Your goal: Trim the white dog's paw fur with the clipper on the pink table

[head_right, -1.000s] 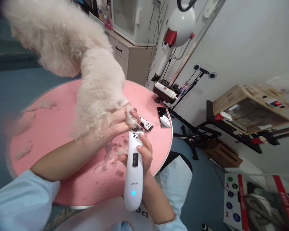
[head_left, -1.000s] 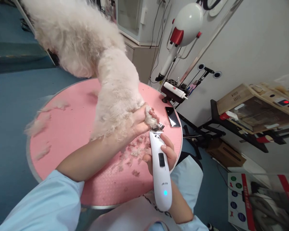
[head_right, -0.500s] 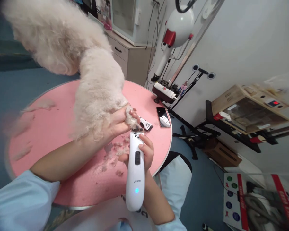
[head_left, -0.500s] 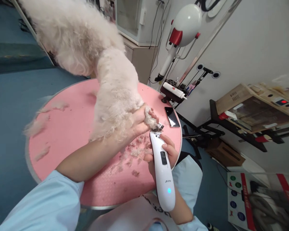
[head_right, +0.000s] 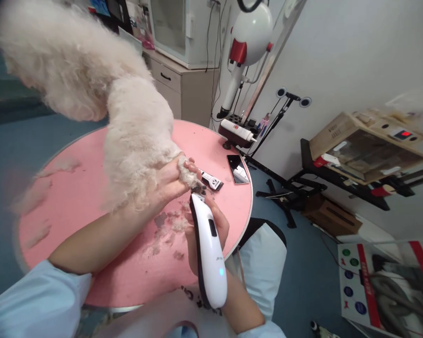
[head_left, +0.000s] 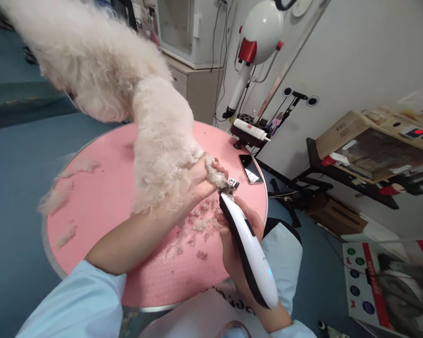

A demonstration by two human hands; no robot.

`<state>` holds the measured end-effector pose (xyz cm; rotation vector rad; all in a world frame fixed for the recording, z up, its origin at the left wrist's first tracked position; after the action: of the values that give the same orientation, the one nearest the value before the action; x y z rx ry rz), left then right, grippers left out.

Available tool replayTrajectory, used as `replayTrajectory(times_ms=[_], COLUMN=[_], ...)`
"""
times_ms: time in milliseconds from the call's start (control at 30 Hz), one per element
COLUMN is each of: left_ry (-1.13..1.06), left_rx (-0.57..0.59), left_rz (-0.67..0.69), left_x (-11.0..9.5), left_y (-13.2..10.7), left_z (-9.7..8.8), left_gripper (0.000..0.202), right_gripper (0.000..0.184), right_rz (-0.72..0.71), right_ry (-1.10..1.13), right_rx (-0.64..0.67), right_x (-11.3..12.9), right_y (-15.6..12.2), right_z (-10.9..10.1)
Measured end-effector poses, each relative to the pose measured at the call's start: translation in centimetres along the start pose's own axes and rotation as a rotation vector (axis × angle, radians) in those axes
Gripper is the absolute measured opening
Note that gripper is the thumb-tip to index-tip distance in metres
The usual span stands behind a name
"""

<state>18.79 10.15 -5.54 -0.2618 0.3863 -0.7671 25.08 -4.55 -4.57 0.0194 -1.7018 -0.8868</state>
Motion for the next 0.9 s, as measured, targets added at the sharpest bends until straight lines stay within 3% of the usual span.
replayTrajectory(times_ms=[33,167,233,467,600,767,900], left_ry=[-0.003,-0.055,-0.076,-0.051,-0.022,0.027,0.046], left_rx=[0.004,-0.103,-0.153,-0.124,-0.113,-0.103,-0.114], left_rz=[0.002,-0.013,-0.035,-0.023,-0.020,0.014,0.024], left_x=[0.0,0.5,0.8,0.9,0.9,0.6,0.6], left_y=[-0.2,-0.2,-0.1,0.5,0.9,1.1,1.0], left_z=[0.3,1.0,1.2,1.2,0.9,0.9,0.8], left_gripper=[0.012,0.026,0.032,0.038,0.039,0.036,0.034], right_gripper=[0.048,0.058,0.061,0.056,0.043,0.037,0.038], right_rz=[-0.015,-0.338,-0.378,-0.332,-0.338,-0.162,-0.134], right_ry=[-0.039,-0.150,-0.162,-0.245,-0.198,-0.163,-0.086], right_rx=[0.015,0.003,-0.017,-0.058,-0.129,-0.139,-0.166], right_x=[0.1,1.9,1.8,1.8,2.1,1.2,1.2], right_y=[-0.1,-0.4,-0.2,0.6,0.8,1.4,0.8], right_z=[0.1,0.2,0.4,0.5,0.0,-0.7,-1.4])
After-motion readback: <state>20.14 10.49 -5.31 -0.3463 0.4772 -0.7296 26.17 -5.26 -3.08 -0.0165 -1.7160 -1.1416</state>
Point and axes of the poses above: each hand's wrist, its own y-axis towards the middle knuckle, its own z-axis out of the palm, x = y × z, the point moved 9 cm from there along y, towards the middle knuckle, and after that the axes turned 2 degrees about y, right-handed, at the moved point
